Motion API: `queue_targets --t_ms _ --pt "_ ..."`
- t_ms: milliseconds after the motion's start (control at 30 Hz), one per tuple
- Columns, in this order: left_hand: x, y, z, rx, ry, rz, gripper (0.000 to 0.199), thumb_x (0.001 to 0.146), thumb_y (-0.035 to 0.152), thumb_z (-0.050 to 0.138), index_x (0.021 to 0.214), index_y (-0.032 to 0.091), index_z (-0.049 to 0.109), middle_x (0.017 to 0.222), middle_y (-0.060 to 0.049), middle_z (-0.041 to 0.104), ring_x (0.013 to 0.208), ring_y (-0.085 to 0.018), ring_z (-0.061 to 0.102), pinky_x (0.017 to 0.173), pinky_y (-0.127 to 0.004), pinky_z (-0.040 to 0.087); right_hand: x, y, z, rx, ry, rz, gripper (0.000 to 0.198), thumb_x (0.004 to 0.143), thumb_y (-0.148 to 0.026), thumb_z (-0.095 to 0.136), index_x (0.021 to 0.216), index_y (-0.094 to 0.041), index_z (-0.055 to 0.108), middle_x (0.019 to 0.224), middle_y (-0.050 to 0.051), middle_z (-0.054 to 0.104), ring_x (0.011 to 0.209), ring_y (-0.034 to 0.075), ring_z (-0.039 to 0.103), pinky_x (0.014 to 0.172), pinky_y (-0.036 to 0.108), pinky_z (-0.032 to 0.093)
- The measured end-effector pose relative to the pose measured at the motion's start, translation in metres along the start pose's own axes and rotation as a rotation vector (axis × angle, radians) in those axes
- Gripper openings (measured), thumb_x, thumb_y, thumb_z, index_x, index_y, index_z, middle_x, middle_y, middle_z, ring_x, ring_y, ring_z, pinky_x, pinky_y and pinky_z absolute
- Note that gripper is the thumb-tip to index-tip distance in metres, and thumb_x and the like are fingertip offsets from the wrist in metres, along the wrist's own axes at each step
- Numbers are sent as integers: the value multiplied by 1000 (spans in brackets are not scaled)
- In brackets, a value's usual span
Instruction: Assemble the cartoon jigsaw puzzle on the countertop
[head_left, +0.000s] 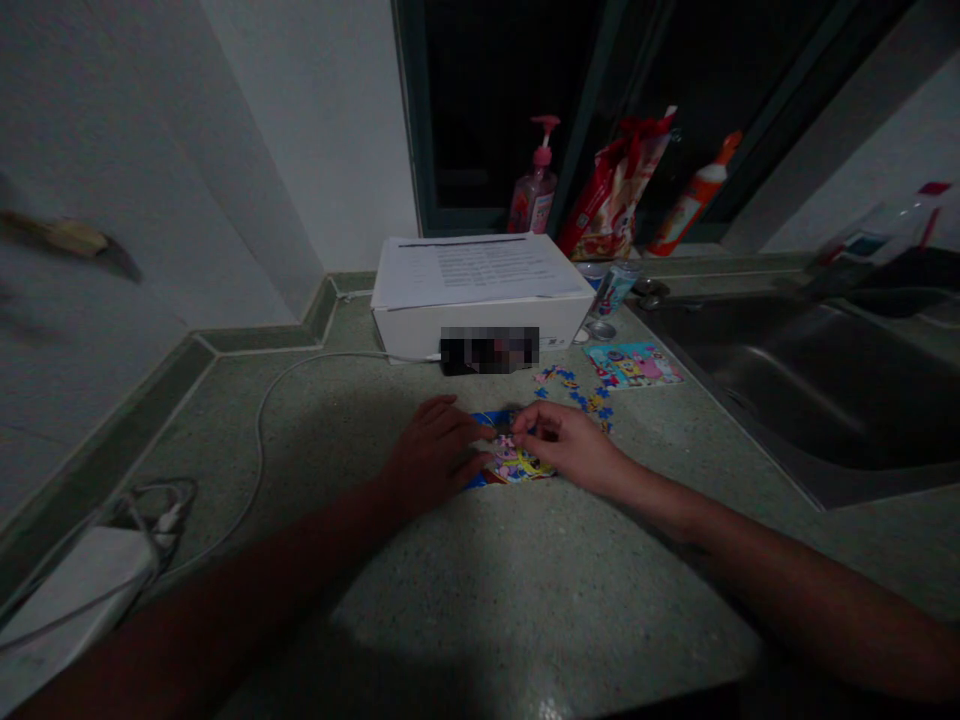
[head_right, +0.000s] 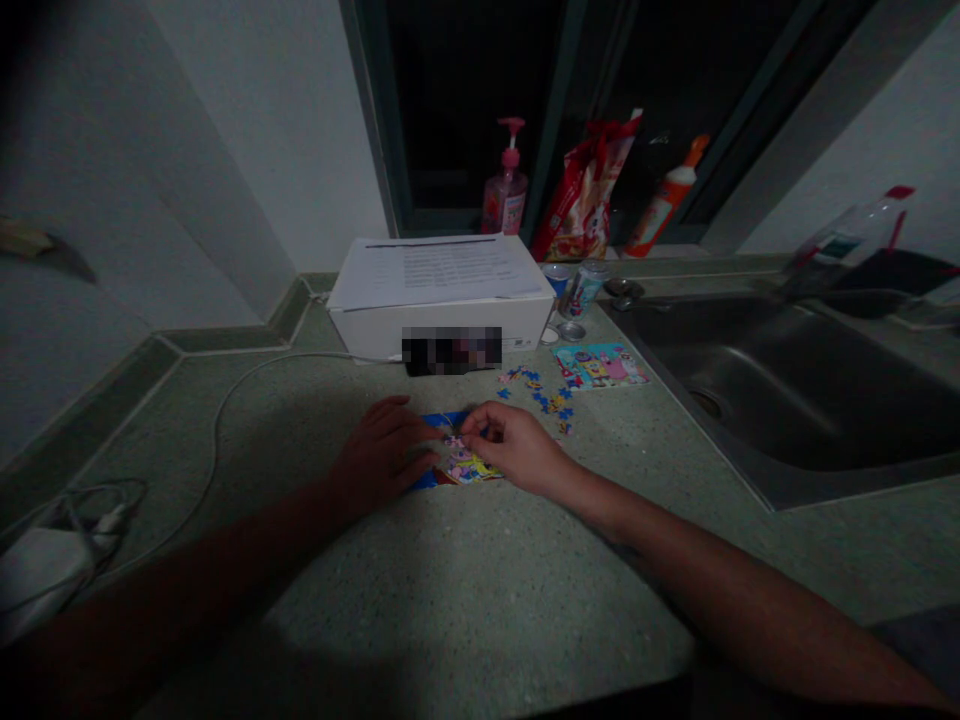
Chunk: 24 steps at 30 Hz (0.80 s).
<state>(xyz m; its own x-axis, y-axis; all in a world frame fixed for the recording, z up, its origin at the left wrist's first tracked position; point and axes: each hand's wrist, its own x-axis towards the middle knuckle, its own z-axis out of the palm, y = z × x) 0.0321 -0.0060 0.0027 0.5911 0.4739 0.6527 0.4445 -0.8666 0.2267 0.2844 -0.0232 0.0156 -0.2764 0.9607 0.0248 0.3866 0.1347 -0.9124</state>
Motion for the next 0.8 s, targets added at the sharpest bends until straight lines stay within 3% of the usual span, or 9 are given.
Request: queue_targets --t_ms 400,800 --pt "0 -1 2 -4 -58 -38 7 102 25 63 99 26 70 96 1 75 93 -16 71 116 -45 49 1 -5 8 52 -30 4 12 84 -34 74 86 -23 68 68 -4 60 61 14 50 56 28 39" --pt "3 2 -1 -12 -58 -43 6 99 21 64 96 24 69 94 0 74 91 -17 71 114 -48 51 1 -9 7 60 -26 16 14 84 -37 74 87 -25 67 71 -2 63 62 15 53 57 29 43"
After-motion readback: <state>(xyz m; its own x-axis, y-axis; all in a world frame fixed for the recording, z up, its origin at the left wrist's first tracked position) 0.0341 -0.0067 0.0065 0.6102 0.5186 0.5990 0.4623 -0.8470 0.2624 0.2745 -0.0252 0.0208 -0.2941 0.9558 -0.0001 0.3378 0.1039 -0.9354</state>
